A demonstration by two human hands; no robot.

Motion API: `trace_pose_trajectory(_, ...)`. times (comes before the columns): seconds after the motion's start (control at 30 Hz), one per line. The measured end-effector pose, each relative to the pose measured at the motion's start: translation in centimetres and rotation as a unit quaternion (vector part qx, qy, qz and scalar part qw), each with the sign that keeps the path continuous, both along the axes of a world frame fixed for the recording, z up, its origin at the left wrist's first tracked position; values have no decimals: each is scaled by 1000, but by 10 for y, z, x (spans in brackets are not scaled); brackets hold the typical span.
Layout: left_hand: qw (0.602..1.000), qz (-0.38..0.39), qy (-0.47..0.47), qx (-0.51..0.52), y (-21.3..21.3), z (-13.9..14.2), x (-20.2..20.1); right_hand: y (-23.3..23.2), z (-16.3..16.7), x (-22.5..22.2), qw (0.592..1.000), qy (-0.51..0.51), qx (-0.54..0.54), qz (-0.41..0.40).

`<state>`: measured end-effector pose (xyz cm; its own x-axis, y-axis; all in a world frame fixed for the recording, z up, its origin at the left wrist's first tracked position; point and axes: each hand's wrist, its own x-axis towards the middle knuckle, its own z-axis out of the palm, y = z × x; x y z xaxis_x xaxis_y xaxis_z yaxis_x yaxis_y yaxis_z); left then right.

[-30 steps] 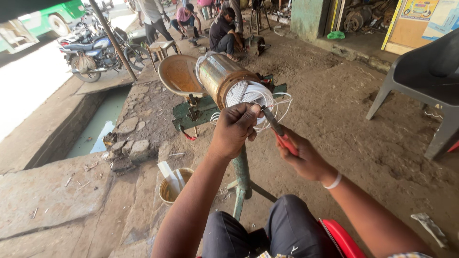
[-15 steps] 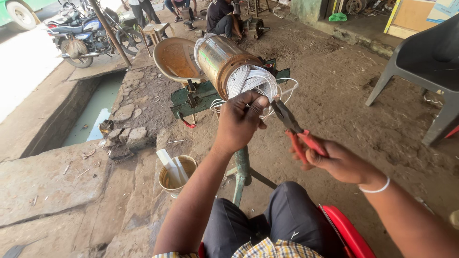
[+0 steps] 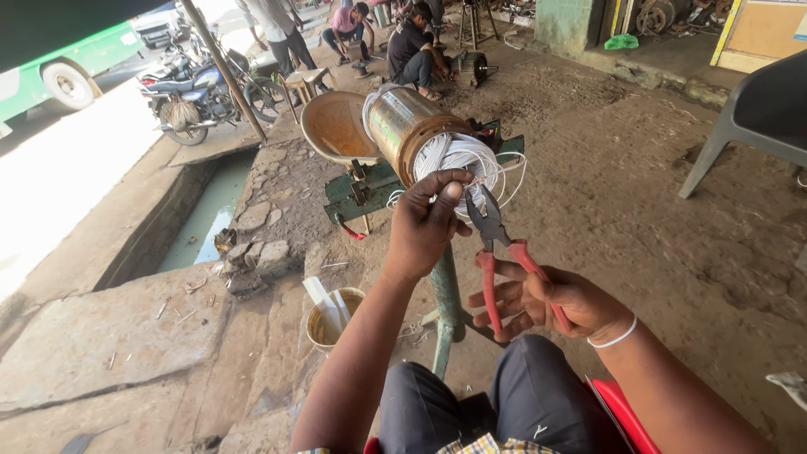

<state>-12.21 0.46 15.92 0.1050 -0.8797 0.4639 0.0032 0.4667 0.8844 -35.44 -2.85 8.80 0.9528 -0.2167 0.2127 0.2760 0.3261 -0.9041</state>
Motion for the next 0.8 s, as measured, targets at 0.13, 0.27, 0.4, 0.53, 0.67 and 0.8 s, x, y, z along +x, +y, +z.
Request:
trace_pose_trajectory(0.13, 1000, -5, 4, 1, 1, -1, 0, -4, -1, 0, 1000, -4, 16, 11)
trace_pose_trajectory(0.27, 1000, 8, -10, 4, 2, 0, 0, -8, -2, 1, 1000, 8, 2, 0)
trace_pose_trajectory(0.4, 1000, 9, -18, 18, 4, 1, 1, -7, -4, 3, 999, -2, -26, -21)
trace_pose_trajectory(0.53, 999, 16, -35, 15, 5, 1, 2, -2, -6, 3, 999, -5, -29, -27)
trace_pose_trajectory(0.67, 1000, 1, -14, 20, 5, -1, 4, 2, -5, 2, 998, 7, -38, -46)
trace_pose_trajectory(0.8, 1000, 0, -14, 20, 5, -1, 4, 4, -2, 0, 997, 20, -44, -59)
